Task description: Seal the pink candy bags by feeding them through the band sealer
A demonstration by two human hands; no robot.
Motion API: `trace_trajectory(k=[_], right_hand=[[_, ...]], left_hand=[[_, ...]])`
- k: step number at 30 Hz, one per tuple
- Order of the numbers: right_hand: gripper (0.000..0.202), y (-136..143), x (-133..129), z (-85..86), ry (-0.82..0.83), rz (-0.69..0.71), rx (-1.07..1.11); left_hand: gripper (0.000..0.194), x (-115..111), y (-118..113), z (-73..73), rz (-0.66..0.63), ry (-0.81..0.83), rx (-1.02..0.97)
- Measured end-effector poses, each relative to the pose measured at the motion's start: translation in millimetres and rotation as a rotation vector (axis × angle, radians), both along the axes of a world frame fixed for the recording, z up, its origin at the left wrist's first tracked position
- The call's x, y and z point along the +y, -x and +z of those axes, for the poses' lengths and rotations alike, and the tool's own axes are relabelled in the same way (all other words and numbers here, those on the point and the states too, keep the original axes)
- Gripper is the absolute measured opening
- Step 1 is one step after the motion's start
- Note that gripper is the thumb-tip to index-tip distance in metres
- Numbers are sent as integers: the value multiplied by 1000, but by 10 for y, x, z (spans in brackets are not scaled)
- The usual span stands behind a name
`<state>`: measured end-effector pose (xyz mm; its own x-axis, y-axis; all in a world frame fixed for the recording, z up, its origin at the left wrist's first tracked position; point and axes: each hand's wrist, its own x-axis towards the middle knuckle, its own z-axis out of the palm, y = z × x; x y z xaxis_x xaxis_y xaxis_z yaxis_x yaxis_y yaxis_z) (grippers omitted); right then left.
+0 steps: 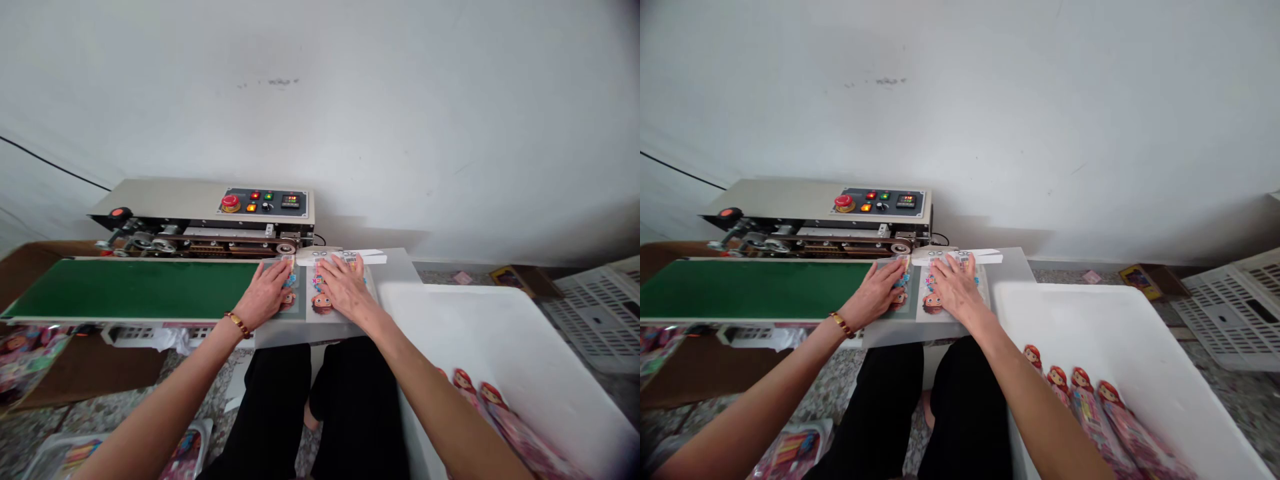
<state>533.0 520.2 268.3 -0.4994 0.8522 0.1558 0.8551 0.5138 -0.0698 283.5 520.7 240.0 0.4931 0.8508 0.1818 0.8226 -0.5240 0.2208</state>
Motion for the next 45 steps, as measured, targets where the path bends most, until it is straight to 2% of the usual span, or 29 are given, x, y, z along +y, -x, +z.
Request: trace_trajectory(k=[4, 6, 8, 10, 13, 15, 18, 20, 24, 26, 28, 30, 34, 37, 40, 45], right_hand=[[37, 222, 53, -6, -19, 54, 11], [36, 325, 65, -10, -22, 56, 32], [37, 379, 62, 3, -20, 50, 56], [39, 349, 46, 32, -15, 32, 73], [39, 128, 8, 67, -11, -50, 79], [39, -86, -19, 58, -24, -125, 67], [39, -312, -54, -6, -20, -178, 39], [39, -299, -71, -57, 10, -163, 21], [37, 107, -65, -117, 57, -123, 35], [37, 354, -39, -123, 53, -118, 76], [38, 516, -15, -115, 43, -113, 127], [39, 541, -11, -96, 40, -115, 173], [41, 233, -84, -70, 5, -212, 195], [44, -52, -168, -112, -30, -293, 140], [46, -157, -206, -193, -18, -289, 109], [45, 49, -115, -198, 54, -153, 121]], left_hand=[[50, -14, 438, 3, 105, 2, 11], [45, -38, 462, 31, 170, -41, 5], [43, -64, 289, 55, 150, -80, -21], [46, -79, -9, 60, 52, -75, -47], [52, -69, -382, 36, -34, -37, -37], [55, -51, -434, 8, -28, -21, -22], [56, -30, -206, -35, 17, -5, -15], [57, -25, 64, -53, 48, 6, -9], [54, -41, 576, -37, 142, -11, 9], [49, -66, 669, 3, 236, -52, 11], [43, -102, 573, 51, 272, -85, -9], [41, -132, 294, 87, 197, -88, -45], [47, -114, -421, 92, -22, -56, -91], [55, -70, -662, 55, -60, -19, -50], [56, -61, -535, 11, 2, -7, -15], [52, -82, 100, 21, 75, 13, -11]])
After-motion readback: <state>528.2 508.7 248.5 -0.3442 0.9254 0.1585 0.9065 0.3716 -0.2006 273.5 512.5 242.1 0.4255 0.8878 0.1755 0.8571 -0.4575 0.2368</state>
